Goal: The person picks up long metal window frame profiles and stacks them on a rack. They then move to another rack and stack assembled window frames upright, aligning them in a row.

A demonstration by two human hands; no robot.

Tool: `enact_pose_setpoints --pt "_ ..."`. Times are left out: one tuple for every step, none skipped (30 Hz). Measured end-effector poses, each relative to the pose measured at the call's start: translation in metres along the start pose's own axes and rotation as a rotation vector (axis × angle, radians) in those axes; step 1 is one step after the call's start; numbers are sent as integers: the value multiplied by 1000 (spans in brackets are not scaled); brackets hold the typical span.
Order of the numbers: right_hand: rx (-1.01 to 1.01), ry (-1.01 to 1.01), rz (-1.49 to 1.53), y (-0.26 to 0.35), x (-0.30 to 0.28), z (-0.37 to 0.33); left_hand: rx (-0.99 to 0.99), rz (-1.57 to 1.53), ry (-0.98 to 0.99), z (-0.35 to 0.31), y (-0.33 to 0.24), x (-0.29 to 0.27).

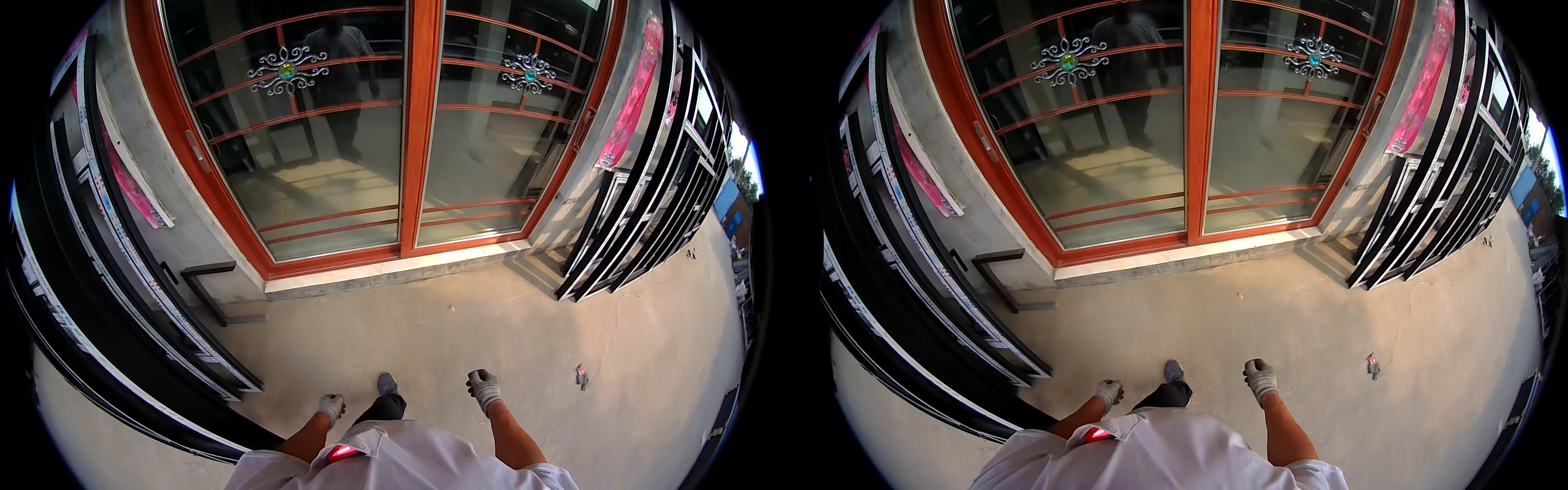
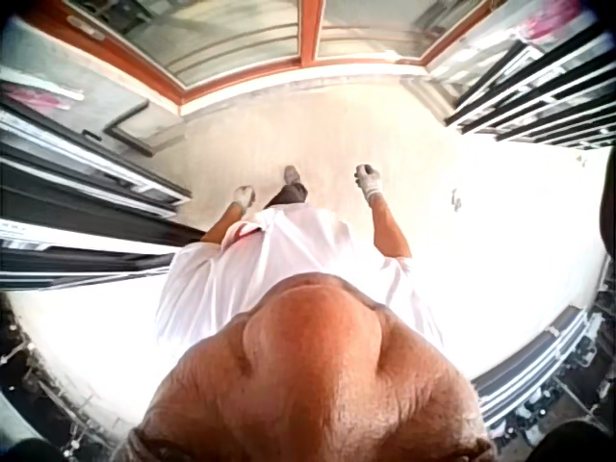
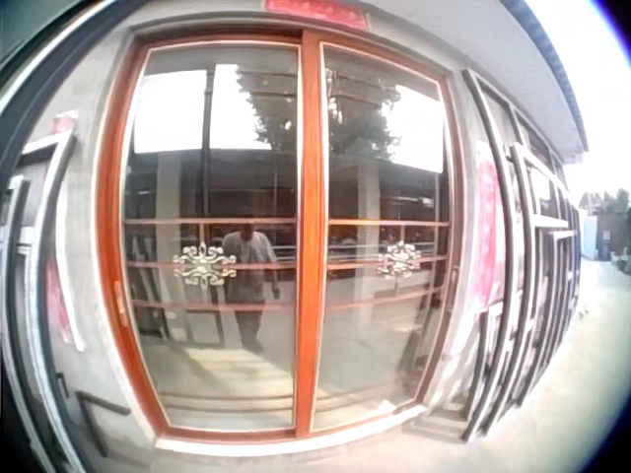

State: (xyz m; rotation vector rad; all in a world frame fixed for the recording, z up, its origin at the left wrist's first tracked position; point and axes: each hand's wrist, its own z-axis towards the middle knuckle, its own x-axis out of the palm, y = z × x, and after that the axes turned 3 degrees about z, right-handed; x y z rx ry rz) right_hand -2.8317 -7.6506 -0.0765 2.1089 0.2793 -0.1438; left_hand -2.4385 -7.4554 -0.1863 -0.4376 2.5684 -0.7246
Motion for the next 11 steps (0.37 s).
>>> enact_pose_setpoints --pt "24 12 -23 5 18 17 0 -8 -3 23 -23 -2" --pt "53 35 -58 2 29 30 -15 -26 -13 40 -42 -4" --pt "77 57 -79 8 38 39 -41 -47 -26 49 -57 -4" --pt "110 86 -99 12 46 47 1 -42 -35 53 -81 -7" --pt "110 98 -102 15 51 58 44 -36 -46 57 -110 -13" --pt "103 94 -118 26 59 75 78 -45 -70 71 -134 -21" --pt "99 91 -128 36 67 93 110 -46 -99 86 -157 -31" --pt "107 89 -132 42 77 107 141 -66 -130 90 -181 -44" --pt "113 116 -125 59 88 122 172 -77 -161 93 -203 -57" --pt "64 119 -151 71 101 139 187 -161 -188 98 -222 -70" --pt "103 138 -187 91 115 160 207 -250 -217 105 -240 -81"
